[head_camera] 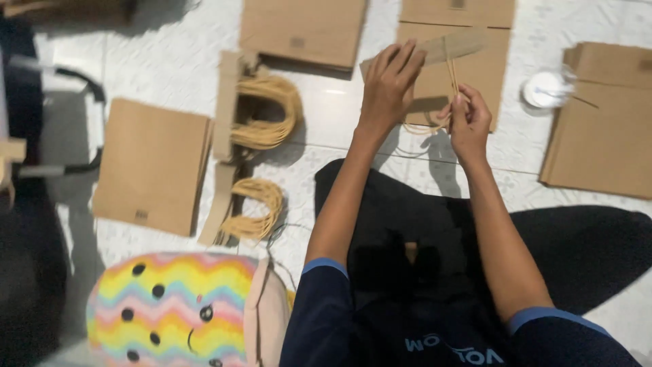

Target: Attaching rope handles to brown paper bags using glue and paper reinforcement strips.

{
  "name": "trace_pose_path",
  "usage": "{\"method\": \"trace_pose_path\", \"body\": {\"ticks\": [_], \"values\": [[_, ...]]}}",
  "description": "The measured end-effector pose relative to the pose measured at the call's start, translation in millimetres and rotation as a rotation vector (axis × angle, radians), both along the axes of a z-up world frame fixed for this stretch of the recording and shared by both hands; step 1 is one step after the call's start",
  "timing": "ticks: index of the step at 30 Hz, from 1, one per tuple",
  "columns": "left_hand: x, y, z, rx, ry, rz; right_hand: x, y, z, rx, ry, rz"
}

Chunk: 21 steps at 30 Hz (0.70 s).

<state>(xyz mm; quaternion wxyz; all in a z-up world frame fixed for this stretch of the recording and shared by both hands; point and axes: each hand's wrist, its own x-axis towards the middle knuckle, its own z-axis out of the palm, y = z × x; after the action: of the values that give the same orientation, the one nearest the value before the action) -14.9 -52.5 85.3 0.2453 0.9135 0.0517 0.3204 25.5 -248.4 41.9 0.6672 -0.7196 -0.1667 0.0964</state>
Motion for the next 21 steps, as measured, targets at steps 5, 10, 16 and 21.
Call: {"method": "trace_pose_path", "body": {"ticks": [5, 10, 16, 21], "values": [[50.1, -46.0, -61.5, -0.11, 0.081, -0.018, 56.0, -42.6, -55.9, -0.205, -0.036, -0.165], [40.0, -66.0, -131.5, -0.408, 0.447, 0.0, 78.2, -76.2, -101.3, -0.574, -0.061, -0.171], [41.6, -75.5, -143.4, -0.407, 0.568, 0.054, 78.5, -64.0, -105.6, -0.6, -0.169, -0.111], [44.1, -83.7, -125.5, -0.647, 0.518, 0.078, 73.8, -51.5, -92.2, -0.462, -0.098, -0.1]]}}
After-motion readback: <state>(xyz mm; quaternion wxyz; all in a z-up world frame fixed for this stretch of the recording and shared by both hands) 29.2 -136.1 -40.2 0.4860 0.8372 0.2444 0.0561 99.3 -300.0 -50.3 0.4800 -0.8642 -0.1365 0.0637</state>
